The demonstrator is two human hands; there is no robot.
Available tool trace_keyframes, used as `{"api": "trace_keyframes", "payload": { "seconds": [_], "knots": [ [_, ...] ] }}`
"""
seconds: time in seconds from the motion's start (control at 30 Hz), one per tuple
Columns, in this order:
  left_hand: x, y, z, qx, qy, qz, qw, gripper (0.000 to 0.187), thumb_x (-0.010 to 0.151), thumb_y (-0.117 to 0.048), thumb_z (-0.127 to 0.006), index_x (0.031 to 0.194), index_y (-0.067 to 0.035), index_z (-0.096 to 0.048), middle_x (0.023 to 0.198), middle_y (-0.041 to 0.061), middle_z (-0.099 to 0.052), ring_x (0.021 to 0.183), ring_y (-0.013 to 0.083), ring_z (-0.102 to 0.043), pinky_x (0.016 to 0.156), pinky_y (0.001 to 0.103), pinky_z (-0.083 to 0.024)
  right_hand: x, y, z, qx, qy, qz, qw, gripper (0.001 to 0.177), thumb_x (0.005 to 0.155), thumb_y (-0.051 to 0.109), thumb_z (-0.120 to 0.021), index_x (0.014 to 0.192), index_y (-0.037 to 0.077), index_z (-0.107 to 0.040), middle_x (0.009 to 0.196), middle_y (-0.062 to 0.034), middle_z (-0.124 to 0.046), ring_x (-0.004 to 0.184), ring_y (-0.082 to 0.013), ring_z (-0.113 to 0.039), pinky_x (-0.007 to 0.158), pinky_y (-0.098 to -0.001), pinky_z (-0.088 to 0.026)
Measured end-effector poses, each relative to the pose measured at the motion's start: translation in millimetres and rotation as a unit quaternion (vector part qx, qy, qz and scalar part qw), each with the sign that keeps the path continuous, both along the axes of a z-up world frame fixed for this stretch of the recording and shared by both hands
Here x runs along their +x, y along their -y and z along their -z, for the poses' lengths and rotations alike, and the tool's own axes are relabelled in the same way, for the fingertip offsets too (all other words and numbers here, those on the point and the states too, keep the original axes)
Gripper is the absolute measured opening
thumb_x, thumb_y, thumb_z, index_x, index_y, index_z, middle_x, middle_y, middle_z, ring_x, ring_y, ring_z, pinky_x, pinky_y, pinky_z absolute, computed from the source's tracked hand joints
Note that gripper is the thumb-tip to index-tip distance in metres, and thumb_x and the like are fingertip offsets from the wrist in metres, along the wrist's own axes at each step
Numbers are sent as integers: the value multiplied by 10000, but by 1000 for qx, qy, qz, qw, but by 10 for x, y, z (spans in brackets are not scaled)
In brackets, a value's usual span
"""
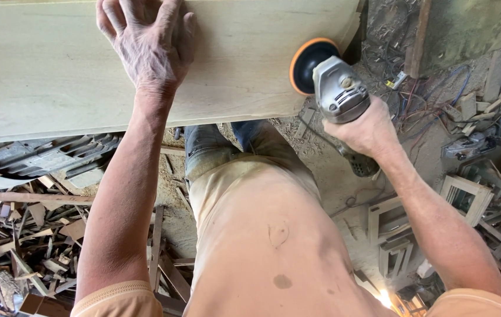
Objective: The person uses an angle grinder with a sanding disc to smooth the surface of a rectangular wooden board. They hold the board with one hand and move the grinder across the surface in a consistent pattern, then place the board on a workbench.
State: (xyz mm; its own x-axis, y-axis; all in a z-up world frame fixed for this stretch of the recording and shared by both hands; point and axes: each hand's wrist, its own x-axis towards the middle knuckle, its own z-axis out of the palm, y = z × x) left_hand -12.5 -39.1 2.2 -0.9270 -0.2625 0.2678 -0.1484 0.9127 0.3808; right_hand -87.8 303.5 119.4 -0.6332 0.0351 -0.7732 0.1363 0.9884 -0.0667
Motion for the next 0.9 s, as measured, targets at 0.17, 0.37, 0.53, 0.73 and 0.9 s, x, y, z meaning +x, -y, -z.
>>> {"api": "trace_keyframes", "payload": {
  "seconds": [0.17, 0.37, 0.53, 0.73, 0.9],
  "knots": [
    [7, -10, -24, 6, -1, -6, 1000, 256, 1089, -353, -594, 1206, -185, -748, 1206, 224, -517, 1092, 480, -466, 903, 628, -363, 246, 131, -74, 8, 57, 15, 998, 592, 723, 390, -856, 1199, 110, -644, 977, -48, -745, 768, -149, -704, 648, -281, -589],
    [11, -9, 23, -16, -15, -6, 1000, 195, 1068, -320, -630, 1214, -244, -732, 1204, 162, -565, 1044, 429, -488, 862, 582, -376, -73, 147, -124, 16, 43, 80, 996, 333, 767, 208, -793, 1061, 93, -688, 941, -48, -736, 693, -149, -692, 628, -275, -606],
    [-7, -10, -33, 13, -13, -5, 1000, 244, 1096, -353, -590, 1210, -200, -743, 1213, 203, -508, 1113, 459, -449, 934, 620, -359, -330, 125, -165, -52, 32, 60, 996, 375, 853, 201, -743, 1195, 100, -628, 1027, -42, -680, 793, -164, -677, 706, -325, -619],
    [-4, 5, -26, 7, -9, -5, 1000, 257, 1091, -363, -575, 1137, -167, -735, 1172, 190, -483, 1019, 439, -457, 930, 617, -361, -151, 130, -96, -10, 67, 45, 997, 401, 856, 209, -771, 1203, 73, -621, 893, -64, -711, 638, -162, -702, 557, -288, -612],
    [-12, 1, -40, 8, -9, -6, 1000, 302, 1117, -398, -541, 1157, -178, -744, 1210, 191, -489, 1089, 450, -459, 945, 621, -353, -480, 157, -198, -46, 48, 111, 992, 384, 858, 114, -714, 1218, 48, -601, 1026, -87, -710, 600, -214, -712, 542, -312, -622]
  ]
}}
